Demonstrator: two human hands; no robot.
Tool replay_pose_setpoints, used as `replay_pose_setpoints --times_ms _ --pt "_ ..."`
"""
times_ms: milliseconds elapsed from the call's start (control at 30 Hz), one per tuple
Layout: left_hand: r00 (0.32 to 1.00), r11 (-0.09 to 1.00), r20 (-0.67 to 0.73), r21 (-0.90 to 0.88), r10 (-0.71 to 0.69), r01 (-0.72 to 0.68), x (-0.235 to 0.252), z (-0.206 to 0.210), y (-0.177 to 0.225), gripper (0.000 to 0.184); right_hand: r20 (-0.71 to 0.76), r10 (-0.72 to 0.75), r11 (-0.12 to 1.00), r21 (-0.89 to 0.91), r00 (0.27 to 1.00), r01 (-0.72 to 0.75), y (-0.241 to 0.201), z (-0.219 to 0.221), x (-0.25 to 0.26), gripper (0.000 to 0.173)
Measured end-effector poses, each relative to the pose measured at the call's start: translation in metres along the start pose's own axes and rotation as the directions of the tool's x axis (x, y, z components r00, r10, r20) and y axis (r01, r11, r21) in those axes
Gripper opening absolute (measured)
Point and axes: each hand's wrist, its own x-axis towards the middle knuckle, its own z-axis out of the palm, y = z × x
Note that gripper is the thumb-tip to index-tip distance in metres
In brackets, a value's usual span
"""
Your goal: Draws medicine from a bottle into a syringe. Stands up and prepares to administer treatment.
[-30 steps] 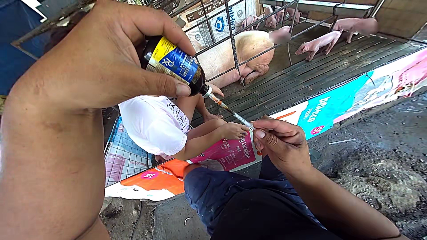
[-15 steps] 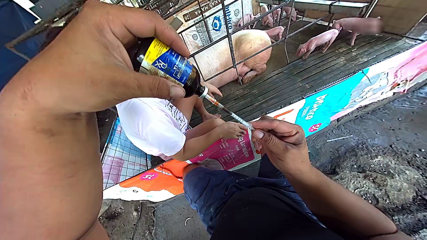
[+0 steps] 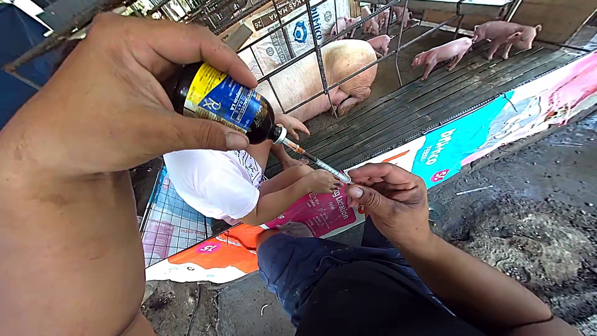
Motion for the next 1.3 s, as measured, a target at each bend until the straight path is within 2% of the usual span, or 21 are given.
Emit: replay_pose_setpoints --times_ms 200,567,1300 --pt "1.0 1.0 -0.005 0.007 -0.012 0.012 -0.003 0.001 0.001 0.055 0.032 0.011 1.0 -0.025 0.999 -0.01 0.001 0.001 0.0 0.012" --pt "1.0 0.998 -0.025 0.061 -0.009 0.01 -0.006 -0.008 0.005 0.053 0.116 0.066 0.997 -0.036 0.991 -0.063 0.001 -0.006 -0.001 0.023" --pt "0.999 0.998 -0.015 0.047 -0.03 0.031 0.001 -0.01 0.016 0.052 0.125 0.058 0.998 -0.018 0.99 -0.056 -0.002 -0.008 -0.002 0.025"
